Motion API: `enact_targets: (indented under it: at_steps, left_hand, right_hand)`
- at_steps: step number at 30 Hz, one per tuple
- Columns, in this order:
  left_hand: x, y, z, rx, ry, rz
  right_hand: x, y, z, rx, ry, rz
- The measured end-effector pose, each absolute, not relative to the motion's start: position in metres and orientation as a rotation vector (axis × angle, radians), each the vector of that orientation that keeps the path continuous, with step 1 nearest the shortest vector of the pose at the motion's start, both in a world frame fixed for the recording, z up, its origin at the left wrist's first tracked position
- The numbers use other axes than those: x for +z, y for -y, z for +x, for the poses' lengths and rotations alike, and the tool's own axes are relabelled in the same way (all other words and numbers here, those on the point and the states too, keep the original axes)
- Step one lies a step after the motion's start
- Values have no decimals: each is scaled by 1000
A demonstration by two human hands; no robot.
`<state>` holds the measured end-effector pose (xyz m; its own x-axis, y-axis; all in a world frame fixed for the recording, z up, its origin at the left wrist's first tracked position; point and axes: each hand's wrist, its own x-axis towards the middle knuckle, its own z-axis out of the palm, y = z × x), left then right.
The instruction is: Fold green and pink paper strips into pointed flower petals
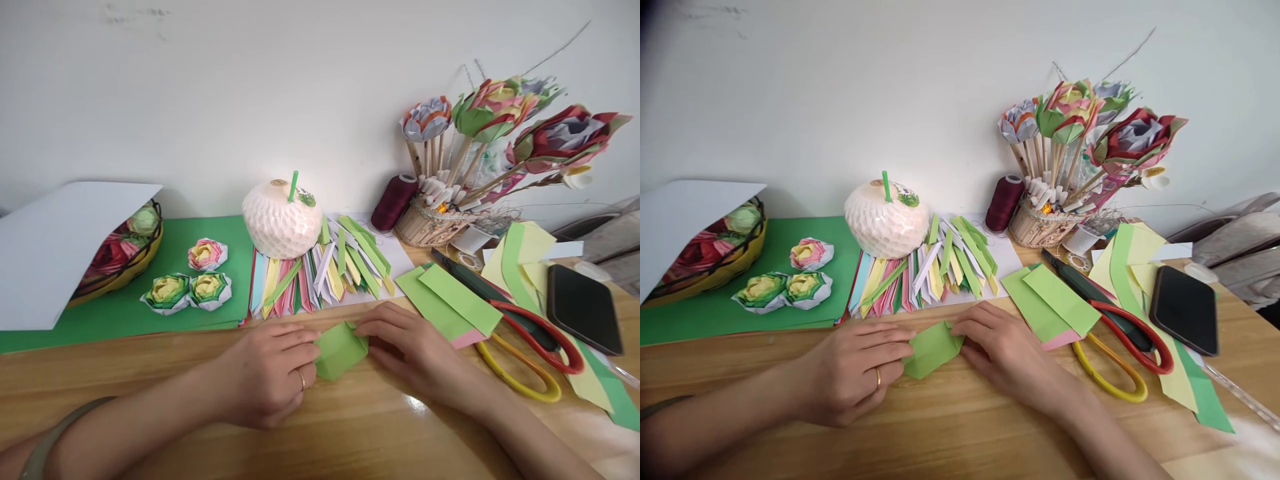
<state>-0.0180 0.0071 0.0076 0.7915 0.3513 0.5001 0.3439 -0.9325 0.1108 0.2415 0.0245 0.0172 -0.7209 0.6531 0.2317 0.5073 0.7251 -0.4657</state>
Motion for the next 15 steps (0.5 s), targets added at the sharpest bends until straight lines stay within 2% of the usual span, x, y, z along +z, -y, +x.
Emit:
enact_targets:
  at_steps: [4, 8, 15]
  left_hand:
    - [5, -5, -15, 769, -651, 2974]
    - [0, -5, -10, 899, -756, 3010]
    - [7, -7, -13, 832, -899, 2845]
  right_hand:
    - [15, -21, 240, 457, 2547, -884]
    - [14, -20, 239, 411, 2579, -871]
    - [15, -19, 238, 519, 2538, -921]
